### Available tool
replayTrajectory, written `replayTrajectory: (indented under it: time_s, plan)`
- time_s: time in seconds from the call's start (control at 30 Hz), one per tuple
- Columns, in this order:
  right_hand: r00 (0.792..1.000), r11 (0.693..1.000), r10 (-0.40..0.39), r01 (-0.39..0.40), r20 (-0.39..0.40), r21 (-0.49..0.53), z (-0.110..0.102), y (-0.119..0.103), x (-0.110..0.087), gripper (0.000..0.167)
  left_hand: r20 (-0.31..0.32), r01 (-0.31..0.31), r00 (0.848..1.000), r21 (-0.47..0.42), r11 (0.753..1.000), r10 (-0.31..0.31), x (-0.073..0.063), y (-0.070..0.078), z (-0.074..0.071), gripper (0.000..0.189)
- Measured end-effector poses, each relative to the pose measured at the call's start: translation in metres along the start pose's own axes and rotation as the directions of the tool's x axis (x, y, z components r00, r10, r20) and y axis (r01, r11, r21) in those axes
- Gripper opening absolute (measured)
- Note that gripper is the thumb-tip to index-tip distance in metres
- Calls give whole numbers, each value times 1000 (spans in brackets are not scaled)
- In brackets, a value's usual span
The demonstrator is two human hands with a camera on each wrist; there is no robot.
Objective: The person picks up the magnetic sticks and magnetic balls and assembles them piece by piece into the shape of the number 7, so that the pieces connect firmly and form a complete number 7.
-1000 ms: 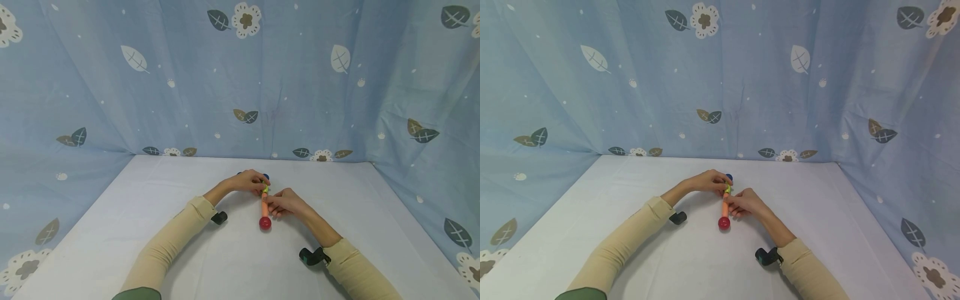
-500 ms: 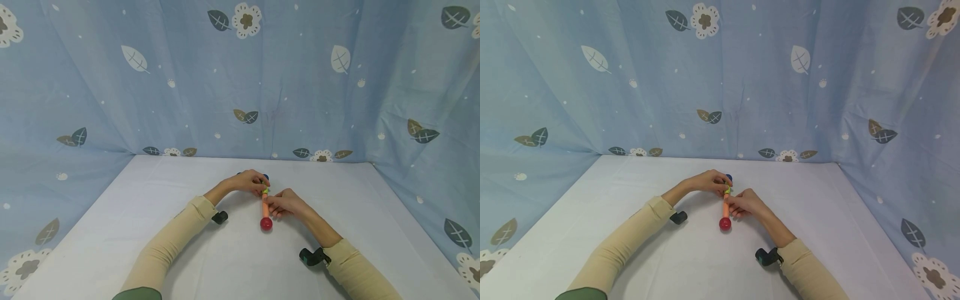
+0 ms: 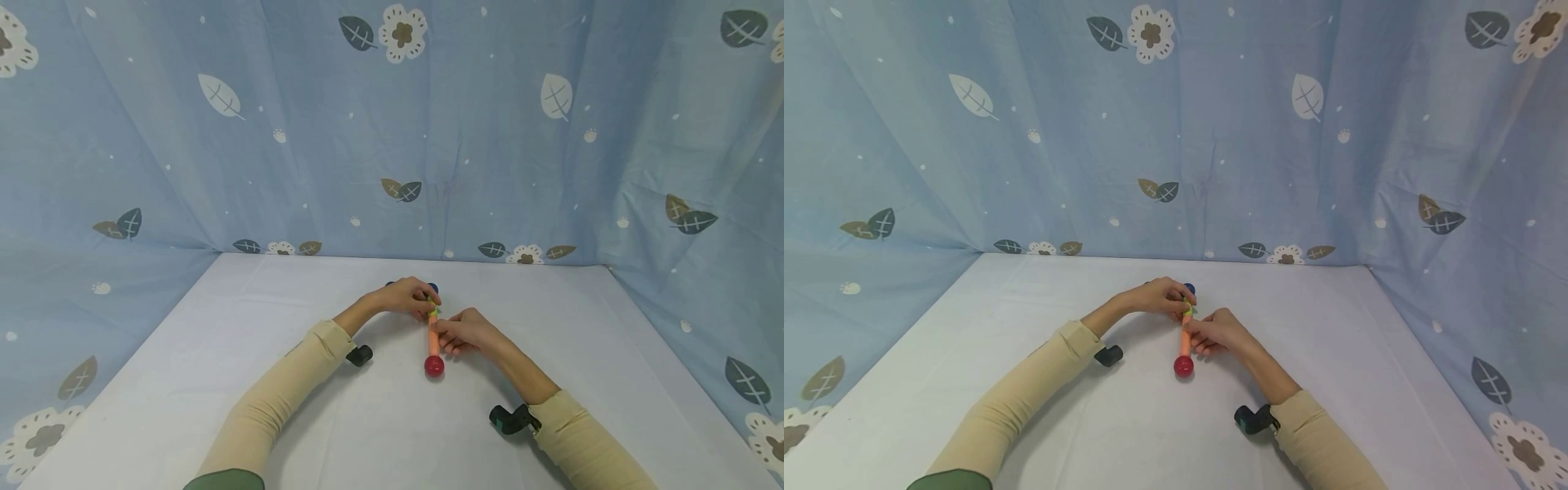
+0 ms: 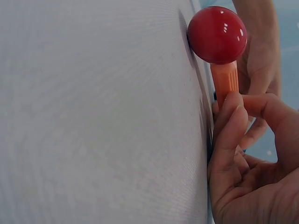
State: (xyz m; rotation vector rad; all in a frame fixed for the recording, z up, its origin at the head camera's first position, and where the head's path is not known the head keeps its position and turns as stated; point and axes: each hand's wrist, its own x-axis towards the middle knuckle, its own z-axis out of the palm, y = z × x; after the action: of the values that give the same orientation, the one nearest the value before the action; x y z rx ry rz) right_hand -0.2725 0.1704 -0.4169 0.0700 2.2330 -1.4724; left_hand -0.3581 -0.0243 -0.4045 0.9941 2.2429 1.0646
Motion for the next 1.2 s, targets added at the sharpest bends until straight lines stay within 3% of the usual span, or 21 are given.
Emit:
replayTrajectory:
  time_s: [0.3, 0.67, 0.87, 1.2]
  plan:
    - [1000, 1000, 14, -15, -8, -22, 1, -1, -1, 31, -20, 12, 1000, 4, 1000, -12, 0, 1, 1, 26]
    - [1000, 1000, -19, 19, 19, -17, 0, 2, 0, 27, -97, 82, 992, -17, 996, -83, 1, 6, 7, 16]
    - [999, 999, -21, 22, 24, -27, -1, 1, -1, 28, -108, 95, 989, -57, 994, -101, 0, 5, 8, 27]
    - [999, 999, -27, 28, 27, -36, -1, 1, -2, 29, -117, 100, 988, -28, 995, -103, 0, 5, 8, 33]
